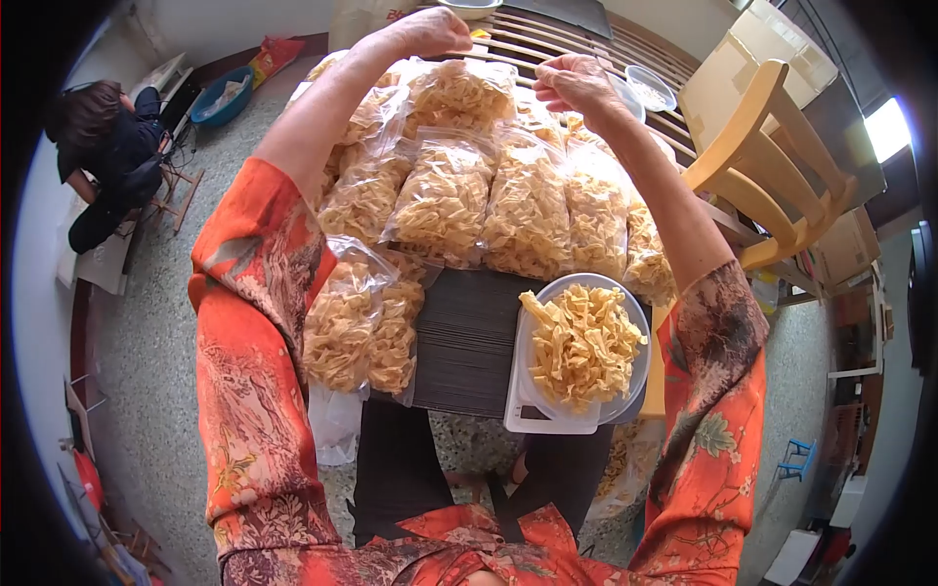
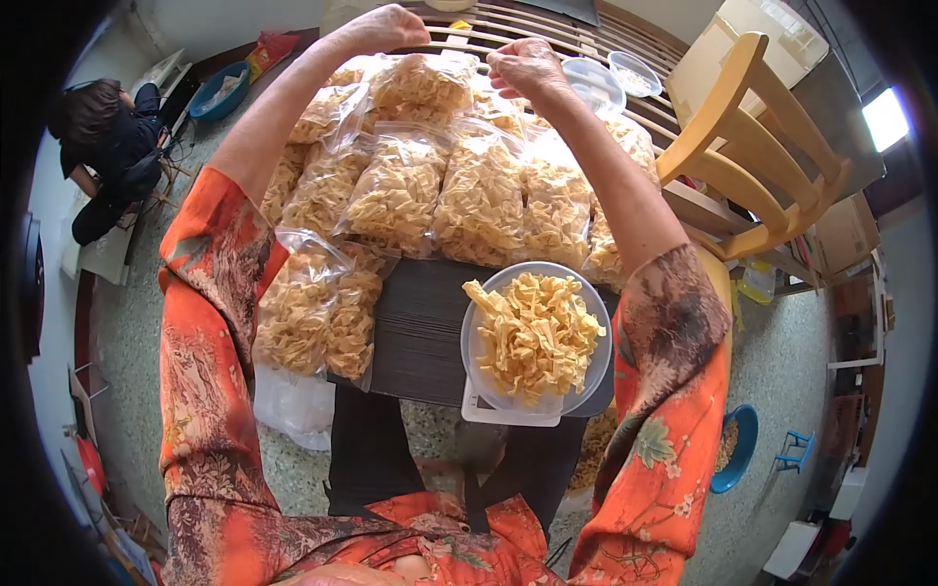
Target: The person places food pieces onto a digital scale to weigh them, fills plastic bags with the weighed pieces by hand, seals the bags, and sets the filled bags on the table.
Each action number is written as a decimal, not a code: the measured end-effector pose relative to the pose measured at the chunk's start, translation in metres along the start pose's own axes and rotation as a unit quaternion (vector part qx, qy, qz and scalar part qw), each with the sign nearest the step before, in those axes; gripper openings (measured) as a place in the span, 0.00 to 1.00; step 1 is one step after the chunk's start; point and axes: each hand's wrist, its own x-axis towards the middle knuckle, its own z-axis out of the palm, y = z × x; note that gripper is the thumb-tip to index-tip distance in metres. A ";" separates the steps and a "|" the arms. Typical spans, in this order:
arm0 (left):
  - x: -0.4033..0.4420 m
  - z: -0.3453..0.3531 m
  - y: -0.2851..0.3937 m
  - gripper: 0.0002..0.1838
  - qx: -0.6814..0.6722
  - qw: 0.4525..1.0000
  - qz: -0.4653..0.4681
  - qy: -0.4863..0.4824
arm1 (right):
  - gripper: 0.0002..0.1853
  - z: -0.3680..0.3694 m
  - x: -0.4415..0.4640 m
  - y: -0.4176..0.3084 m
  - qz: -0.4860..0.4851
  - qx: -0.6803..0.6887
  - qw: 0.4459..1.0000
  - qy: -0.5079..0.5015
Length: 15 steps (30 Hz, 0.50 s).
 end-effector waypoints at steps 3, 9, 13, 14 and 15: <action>-0.026 -0.015 0.029 0.35 -0.452 0.869 -0.200 -0.012 | 0.20 0.020 0.017 -0.002 0.112 0.046 0.993 -0.013; -0.027 0.006 0.043 0.40 -0.531 0.823 -0.202 0.005 | 0.34 0.044 0.024 -0.006 0.081 -0.055 0.995 0.017; -0.027 -0.016 0.045 0.42 -0.539 0.826 -0.161 -0.037 | 0.35 0.050 0.046 0.018 0.121 0.044 0.992 -0.011; -0.026 -0.011 0.044 0.42 -0.541 0.825 -0.160 -0.036 | 0.35 0.052 0.045 0.023 0.122 0.042 0.992 -0.012; -0.026 -0.007 0.042 0.41 -0.548 0.823 -0.150 -0.008 | 0.34 0.054 0.045 0.026 0.092 0.116 0.988 -0.033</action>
